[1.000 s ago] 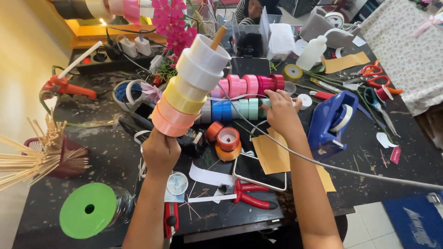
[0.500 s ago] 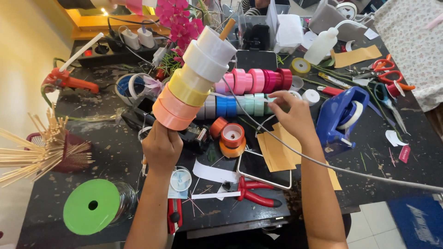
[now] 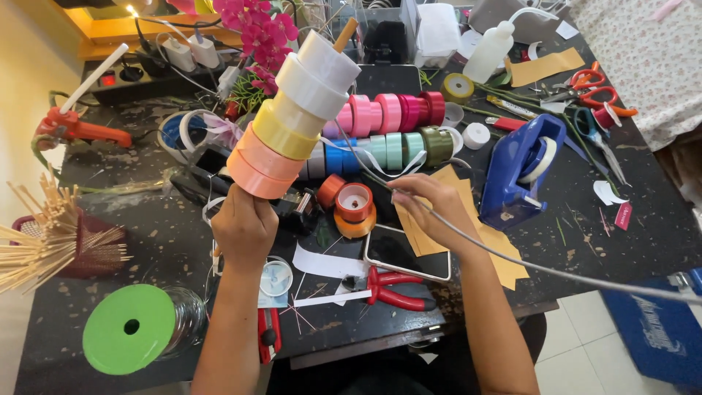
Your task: The person wraps a white ribbon around a thin metal wire held in their hands. They then open a drawer to retrieve a small white object, place it on the table, and continue wrapping the wire with the ribbon.
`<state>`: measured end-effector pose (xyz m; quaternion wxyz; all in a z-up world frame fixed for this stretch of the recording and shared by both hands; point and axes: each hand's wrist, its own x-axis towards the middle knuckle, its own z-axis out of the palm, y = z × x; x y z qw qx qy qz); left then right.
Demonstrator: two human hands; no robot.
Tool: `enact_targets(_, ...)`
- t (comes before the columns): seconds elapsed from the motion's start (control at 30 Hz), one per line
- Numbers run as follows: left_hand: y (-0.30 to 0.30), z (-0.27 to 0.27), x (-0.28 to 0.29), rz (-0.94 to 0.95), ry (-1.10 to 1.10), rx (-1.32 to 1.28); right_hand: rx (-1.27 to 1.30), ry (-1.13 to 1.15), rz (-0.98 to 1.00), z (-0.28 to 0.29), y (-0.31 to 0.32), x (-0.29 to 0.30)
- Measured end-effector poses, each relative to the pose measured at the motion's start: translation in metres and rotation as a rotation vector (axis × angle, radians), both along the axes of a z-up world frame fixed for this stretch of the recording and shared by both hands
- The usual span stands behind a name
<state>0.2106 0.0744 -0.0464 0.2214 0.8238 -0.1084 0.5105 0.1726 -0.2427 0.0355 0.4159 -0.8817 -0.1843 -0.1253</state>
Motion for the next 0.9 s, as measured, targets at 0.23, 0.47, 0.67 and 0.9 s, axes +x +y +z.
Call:
enact_targets(0.23,0.002,0.016,-0.003,-0.044,0.045,-0.193,0.767,0.273,-0.440,-0.020,0.000,0.026)
enact_targets(0.47,0.015,0.018,-0.002,-0.114,0.106,-0.397,0.185,0.324,-0.146,-0.018,0.057,0.030)
enact_targets(0.67,0.019,0.017,0.001,-0.087,0.110,-0.498,-0.303,-0.234,-0.039,-0.027,0.082,0.095)
enact_targets(0.9,0.021,0.023,-0.002,-0.042,0.126,-0.513,-0.431,-0.051,0.303,-0.039,0.125,0.152)
